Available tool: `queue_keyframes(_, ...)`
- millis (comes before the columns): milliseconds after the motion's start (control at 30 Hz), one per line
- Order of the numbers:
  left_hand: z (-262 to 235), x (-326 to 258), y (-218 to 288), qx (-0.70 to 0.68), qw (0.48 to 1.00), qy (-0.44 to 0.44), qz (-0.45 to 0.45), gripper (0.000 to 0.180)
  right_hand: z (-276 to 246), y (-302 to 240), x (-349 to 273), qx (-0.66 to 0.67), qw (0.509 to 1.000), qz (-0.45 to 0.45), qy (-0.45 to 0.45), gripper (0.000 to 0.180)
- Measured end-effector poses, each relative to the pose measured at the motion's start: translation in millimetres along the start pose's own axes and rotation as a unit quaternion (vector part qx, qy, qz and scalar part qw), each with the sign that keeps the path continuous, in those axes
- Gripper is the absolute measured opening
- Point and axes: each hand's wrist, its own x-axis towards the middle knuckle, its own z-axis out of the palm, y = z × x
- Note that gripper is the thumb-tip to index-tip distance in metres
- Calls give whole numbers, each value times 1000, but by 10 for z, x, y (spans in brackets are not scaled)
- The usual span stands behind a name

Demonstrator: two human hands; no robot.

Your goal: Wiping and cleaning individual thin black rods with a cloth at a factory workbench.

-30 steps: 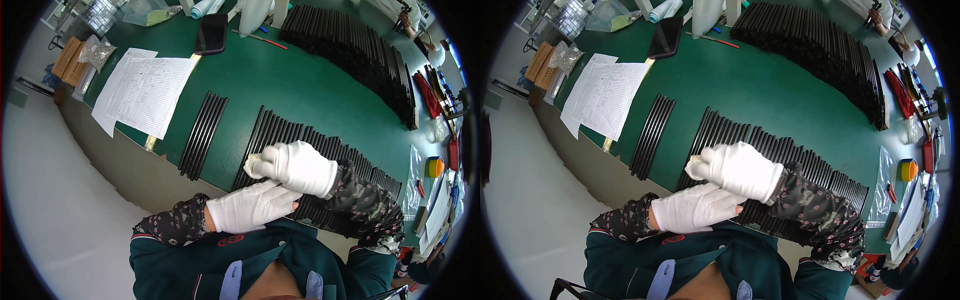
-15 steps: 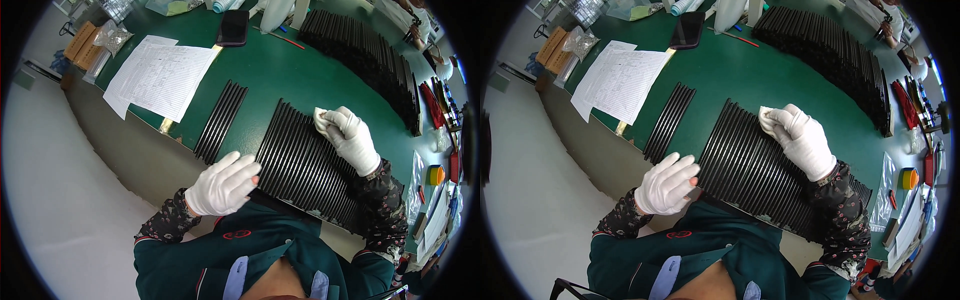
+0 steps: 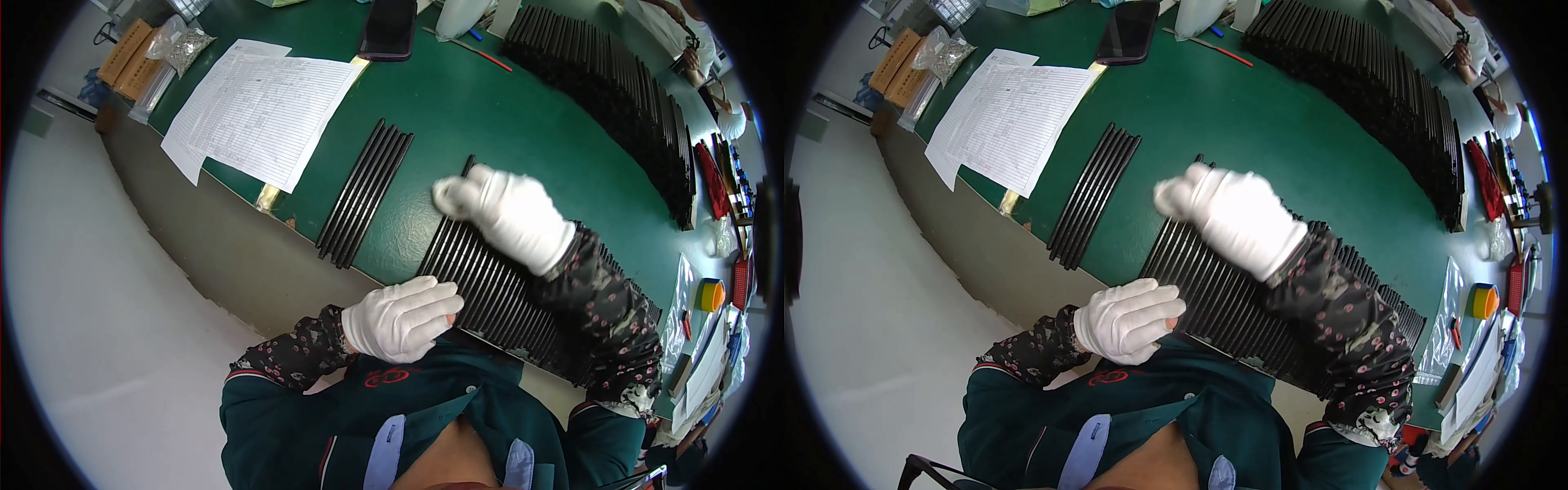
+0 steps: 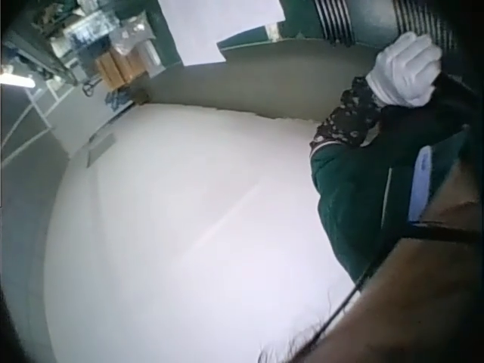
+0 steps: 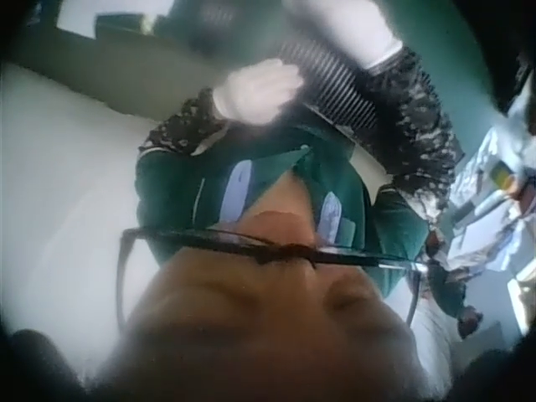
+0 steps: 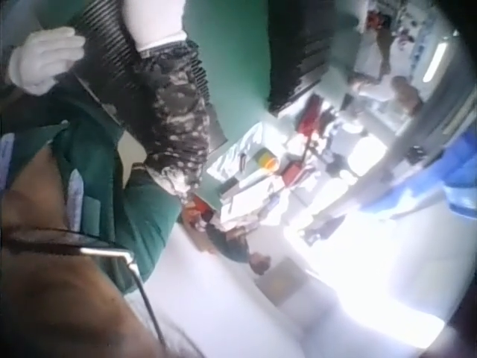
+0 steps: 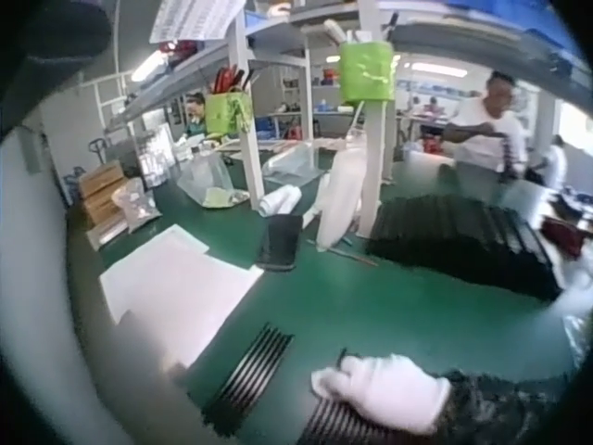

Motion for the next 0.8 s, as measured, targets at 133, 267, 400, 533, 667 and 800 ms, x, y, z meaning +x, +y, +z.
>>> queue_keyframes(133, 51, -76, -20, -2, 1000, -11, -17, 28, -54, -276, 49, 103, 994, -27, 39, 16)
queue_keyframes(267, 17, -42, 11, 4, 1000, 13, -2, 27, 17, -126, 15, 17, 1000, -17, -6, 16)
queue_keyframes(400, 33, -9, -37, -10, 1000, -8, -10, 29, 2, 182, 97, -17, 993, 94, 75, 4)
queue_keyframes(533, 35, -53, 33, -12, 999, 7, -31, 29, 50, -330, -65, 92, 990, -83, -74, 12)
queue_keyframes(667, 25, 2, 6, 5, 1000, -2, -13, 28, 91, 458, 19, -47, 989, 132, 42, 8)
queue_keyframes(800, -45, 17, 43, 1, 999, -42, -28, 14, -53, -182, -4, 69, 997, -11, -43, 10)
